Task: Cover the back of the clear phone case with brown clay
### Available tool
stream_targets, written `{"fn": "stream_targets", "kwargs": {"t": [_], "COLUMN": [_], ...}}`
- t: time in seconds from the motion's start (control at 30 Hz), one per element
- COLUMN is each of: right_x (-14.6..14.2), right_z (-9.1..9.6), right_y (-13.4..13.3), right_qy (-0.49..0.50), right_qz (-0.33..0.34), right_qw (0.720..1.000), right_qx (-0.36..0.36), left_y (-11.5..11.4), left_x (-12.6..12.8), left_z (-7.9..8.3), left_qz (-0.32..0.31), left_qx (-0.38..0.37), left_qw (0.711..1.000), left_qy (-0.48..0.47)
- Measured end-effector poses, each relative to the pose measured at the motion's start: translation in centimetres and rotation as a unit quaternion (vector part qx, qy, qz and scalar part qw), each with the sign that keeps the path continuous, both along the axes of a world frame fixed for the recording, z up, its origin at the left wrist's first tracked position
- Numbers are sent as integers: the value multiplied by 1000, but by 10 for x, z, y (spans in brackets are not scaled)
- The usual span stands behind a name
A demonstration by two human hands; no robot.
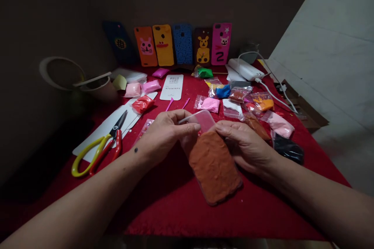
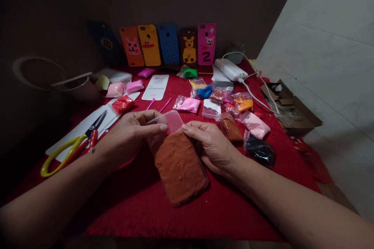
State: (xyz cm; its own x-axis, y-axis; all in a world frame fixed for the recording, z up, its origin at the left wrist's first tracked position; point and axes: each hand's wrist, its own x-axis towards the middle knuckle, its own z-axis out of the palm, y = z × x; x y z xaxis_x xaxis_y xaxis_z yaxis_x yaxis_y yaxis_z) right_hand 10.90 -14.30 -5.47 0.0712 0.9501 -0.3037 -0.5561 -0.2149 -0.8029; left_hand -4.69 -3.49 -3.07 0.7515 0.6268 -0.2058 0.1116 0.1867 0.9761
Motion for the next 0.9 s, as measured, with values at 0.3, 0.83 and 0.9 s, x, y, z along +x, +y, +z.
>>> {"fn": "stream_targets", "kwargs": {"t": [0.3, 0.83, 0.9], "right_x": [-2, -1, -1], "right_z": [3, 5, 3], "right_y": [-4, -2, -2], "right_qy": [-98, -35, -59], "right_qz": [16, -2, -9], "right_qw": [995, 999, 998], "right_qx": [-8, -24, -20], "left_y": [-14, -11, -11], "left_x": [4, 2, 2], "left_z": [0, -3, -3], "left_qz": [2, -5, 1], "left_qx": [21, 9, 9], "left_qw": [1000, 1000, 1000], "left_qy": [5, -17, -19]}}
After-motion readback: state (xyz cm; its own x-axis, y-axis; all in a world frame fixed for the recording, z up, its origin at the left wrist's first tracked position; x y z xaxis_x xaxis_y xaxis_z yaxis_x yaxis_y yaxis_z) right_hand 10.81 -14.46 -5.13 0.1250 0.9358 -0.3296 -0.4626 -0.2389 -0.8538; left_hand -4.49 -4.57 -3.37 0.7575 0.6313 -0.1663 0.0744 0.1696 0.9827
